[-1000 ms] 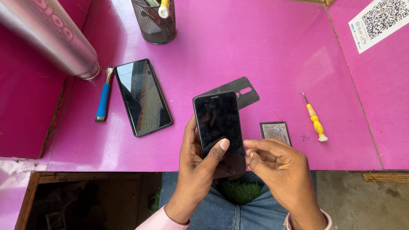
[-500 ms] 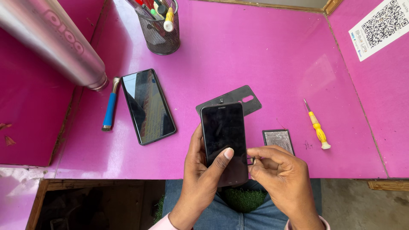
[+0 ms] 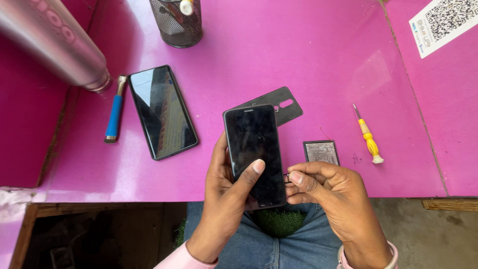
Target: The person disassembles a smartphone by removing the back cover and battery, then uses screwdrivers to detach the motherboard and ribbon cables. The person places removed components on the table and continues to separate internal parts.
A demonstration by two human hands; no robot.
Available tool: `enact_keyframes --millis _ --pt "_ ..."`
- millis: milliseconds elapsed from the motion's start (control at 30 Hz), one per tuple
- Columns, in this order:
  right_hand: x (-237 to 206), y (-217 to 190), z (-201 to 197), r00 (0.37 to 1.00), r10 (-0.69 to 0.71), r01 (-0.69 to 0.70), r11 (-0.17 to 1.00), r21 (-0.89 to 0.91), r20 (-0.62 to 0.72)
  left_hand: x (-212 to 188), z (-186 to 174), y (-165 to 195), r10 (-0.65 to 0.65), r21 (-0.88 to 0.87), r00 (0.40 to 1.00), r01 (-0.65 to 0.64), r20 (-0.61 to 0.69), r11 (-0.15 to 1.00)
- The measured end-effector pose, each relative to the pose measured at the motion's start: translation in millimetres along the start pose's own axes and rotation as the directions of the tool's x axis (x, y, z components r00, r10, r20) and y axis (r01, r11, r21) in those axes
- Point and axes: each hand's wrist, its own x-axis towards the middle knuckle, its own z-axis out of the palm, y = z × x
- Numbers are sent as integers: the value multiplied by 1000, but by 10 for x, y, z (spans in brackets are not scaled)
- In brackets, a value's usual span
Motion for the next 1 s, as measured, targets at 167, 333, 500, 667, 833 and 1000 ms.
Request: enact_keyframes --millis 167,333,500,667,833,1000 --pt "-23 -83 -7 1000 26 -26 999 -18 2 22 9 8 22 10 1000 -22 8 1000" --pt "-25 -77 -16 998 -42 43 999 -9 42 15 18 31 20 -22 1000 -19 6 1000" --pt "6 -109 -85 989 -139 141 989 52 -38 42 17 22 15 -122 1000 -17 -17 992" --pt "326 -202 84 964 -153 108 973 -206 -219 18 -33 35 -49 -311 999 46 -3 949" --pt "653 -444 291 899 -369 268 891 -367 -237 24 -126 48 -133 -429 991 130 22 894" --pt "259 -547 299 811 -574 467 754 -461 -118 63 -235 42 -186 -379 954 266 235 886"
